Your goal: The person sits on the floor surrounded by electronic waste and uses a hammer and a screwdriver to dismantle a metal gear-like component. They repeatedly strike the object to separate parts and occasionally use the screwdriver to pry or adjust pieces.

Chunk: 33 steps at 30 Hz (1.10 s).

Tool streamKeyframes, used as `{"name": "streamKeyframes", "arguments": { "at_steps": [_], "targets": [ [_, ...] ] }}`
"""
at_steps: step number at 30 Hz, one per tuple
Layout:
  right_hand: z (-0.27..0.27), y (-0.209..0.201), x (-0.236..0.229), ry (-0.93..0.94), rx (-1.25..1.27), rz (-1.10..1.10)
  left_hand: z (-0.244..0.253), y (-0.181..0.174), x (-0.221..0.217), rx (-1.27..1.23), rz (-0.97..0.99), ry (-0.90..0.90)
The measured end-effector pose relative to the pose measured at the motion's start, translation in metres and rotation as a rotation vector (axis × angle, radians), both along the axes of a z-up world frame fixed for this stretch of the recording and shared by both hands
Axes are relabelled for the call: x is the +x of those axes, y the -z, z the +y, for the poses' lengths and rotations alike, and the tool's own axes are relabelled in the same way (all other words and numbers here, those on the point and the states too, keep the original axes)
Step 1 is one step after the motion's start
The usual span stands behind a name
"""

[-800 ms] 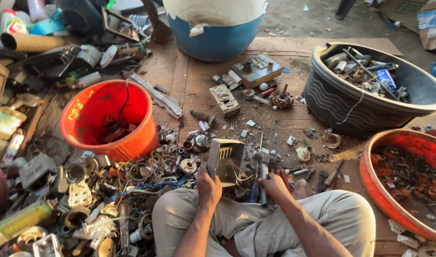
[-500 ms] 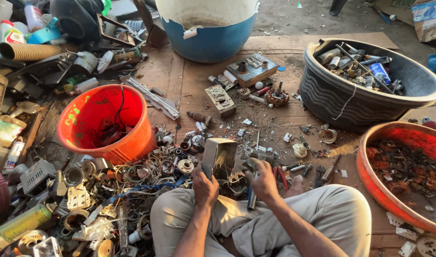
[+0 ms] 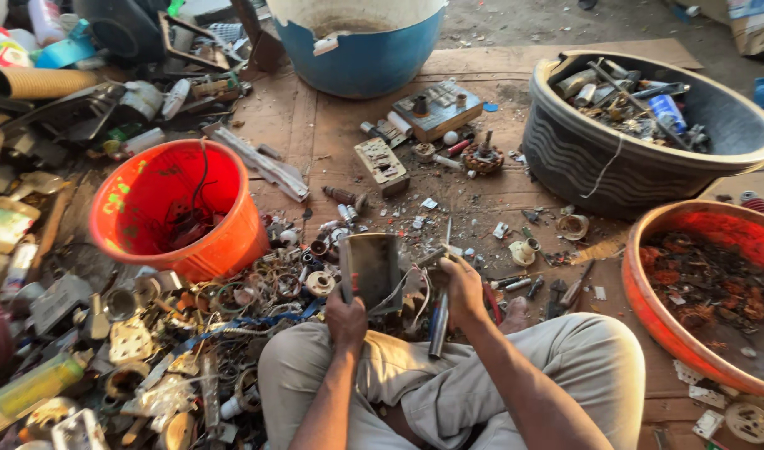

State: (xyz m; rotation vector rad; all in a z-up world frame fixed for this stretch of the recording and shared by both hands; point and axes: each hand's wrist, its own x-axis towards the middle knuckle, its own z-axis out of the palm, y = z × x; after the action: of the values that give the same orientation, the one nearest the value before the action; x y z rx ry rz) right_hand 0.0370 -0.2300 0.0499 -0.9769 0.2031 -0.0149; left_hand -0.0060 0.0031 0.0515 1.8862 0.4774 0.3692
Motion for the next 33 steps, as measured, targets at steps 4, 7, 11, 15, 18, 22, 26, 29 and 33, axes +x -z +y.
{"name": "streamKeyframes", "arguments": {
  "at_steps": [4,7,11,15,18,22,26,29,33],
  "targets": [
    [-0.025,0.014,0.000,-0.216,0.459,0.036,0.003,0.007,0.003,0.091,-0.037,0.034],
    [-0.024,0.024,-0.004,-0.273,0.517,-0.023,0.003,0.013,0.002,0.131,-0.003,0.037],
    [-0.023,0.017,-0.008,-0.383,0.564,-0.079,0.005,0.002,-0.001,0.039,0.039,0.032],
    [-0.020,-0.001,-0.015,-0.414,0.523,-0.030,0.001,-0.012,-0.005,-0.005,0.046,0.007],
    [-0.020,-0.005,-0.016,-0.409,0.538,-0.004,0.001,-0.018,-0.006,-0.045,0.051,0.017],
    [-0.020,-0.004,-0.017,-0.400,0.498,-0.013,0.002,-0.017,-0.008,-0.055,0.017,0.012],
    [-0.022,0.002,-0.017,-0.400,0.516,0.002,0.001,-0.011,-0.012,0.052,-0.131,0.028],
    [-0.021,0.005,-0.017,-0.406,0.556,0.035,0.000,-0.006,-0.013,0.215,-0.289,0.037],
    [-0.019,0.006,-0.018,-0.414,0.579,0.054,0.001,-0.006,-0.019,0.337,-0.434,0.056]
  ]
}}
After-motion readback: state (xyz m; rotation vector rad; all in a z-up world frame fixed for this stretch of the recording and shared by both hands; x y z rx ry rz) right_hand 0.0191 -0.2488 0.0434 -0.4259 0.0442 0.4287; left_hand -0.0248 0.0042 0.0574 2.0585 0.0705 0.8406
